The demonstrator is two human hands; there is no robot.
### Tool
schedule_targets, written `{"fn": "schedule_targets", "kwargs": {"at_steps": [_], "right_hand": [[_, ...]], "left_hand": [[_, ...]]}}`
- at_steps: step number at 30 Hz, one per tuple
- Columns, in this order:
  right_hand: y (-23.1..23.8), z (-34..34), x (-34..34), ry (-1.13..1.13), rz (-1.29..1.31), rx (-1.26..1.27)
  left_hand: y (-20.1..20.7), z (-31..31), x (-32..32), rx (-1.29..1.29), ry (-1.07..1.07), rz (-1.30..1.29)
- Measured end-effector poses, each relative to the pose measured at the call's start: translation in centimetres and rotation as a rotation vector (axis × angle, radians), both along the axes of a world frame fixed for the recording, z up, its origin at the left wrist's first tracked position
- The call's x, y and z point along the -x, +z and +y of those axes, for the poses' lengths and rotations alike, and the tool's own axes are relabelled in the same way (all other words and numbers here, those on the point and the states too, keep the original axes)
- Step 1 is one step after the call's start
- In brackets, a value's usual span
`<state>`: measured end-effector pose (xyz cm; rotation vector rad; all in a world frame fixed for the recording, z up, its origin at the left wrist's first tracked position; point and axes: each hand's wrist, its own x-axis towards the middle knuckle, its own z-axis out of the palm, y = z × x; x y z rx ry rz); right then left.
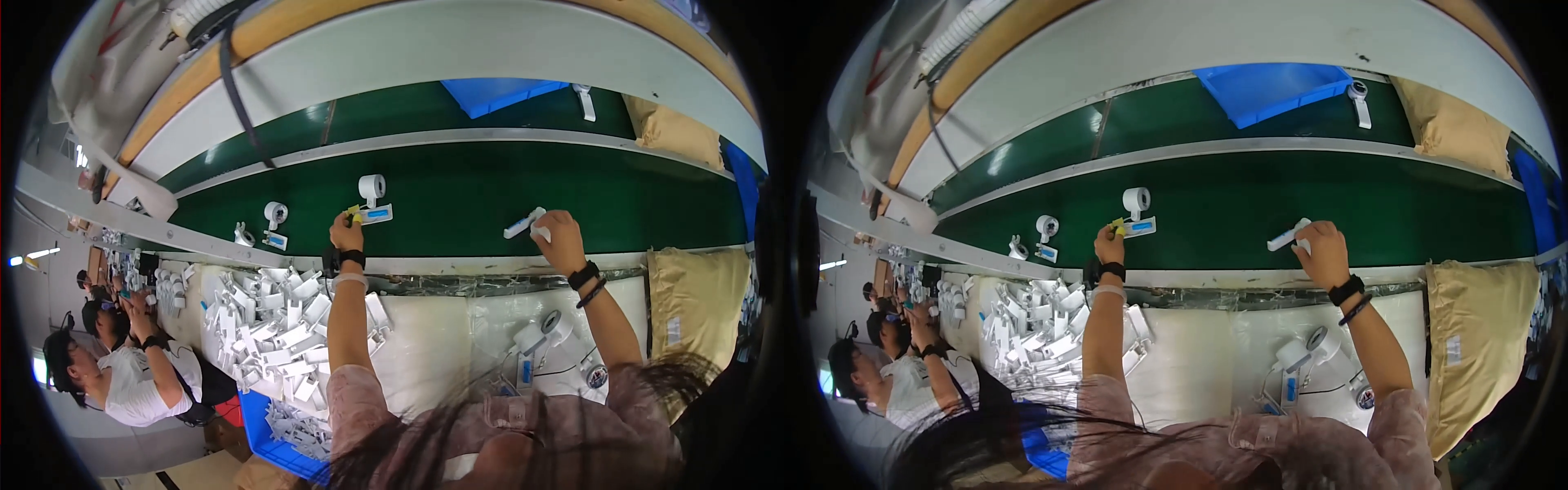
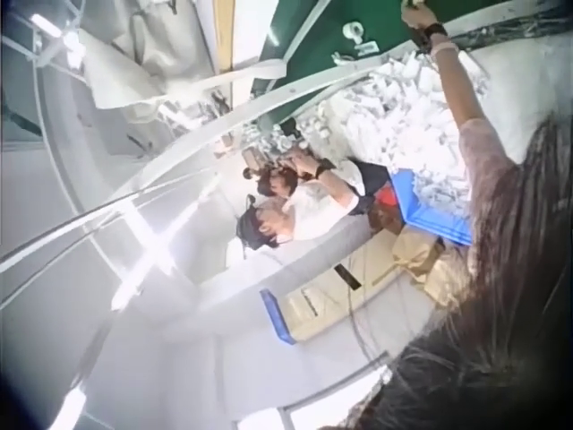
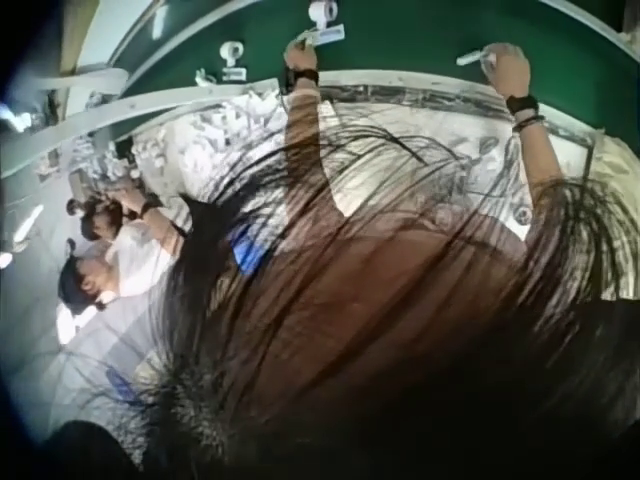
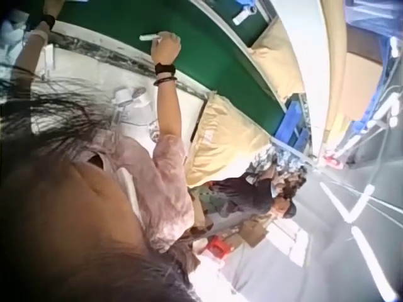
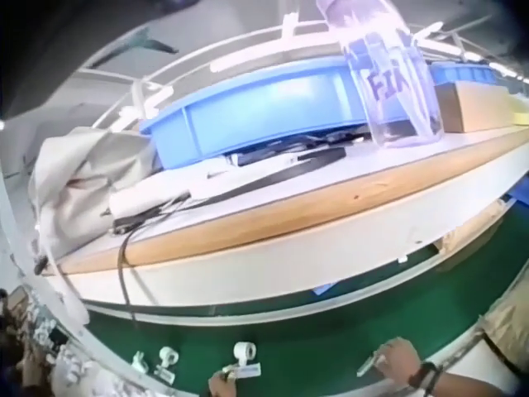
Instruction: The person picks up a white plastic housing and a battery, inserts the battery, and then snaps a fan head onto the assembly. Finally, the person attaches a plastic cover to the housing and places the completed fan onto the conveyor belt.
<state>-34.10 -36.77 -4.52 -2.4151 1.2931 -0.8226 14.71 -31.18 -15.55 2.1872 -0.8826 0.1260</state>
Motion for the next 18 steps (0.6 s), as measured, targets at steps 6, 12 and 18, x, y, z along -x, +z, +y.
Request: {"fn": "schedule_targets", "kwargs": {"at_steps": [6, 12, 18], "right_hand": [[2.4, 4.1, 1.2, 0.202, -0.127, -0.246], [4.0, 8.5, 2.2, 0.405, -0.090, -0.321], [5.2, 11.3, 4.7, 0.381, 0.085, -0.300]], "left_hand": [[-0.6, -1.4, -0.6, 0.111, -0.151, 0.223], [0.0, -1.5, -0.7, 0.067, -0.118, 0.001], [5.3, -0.2, 4.7, 0.378, -0.491, 0.242]]}}
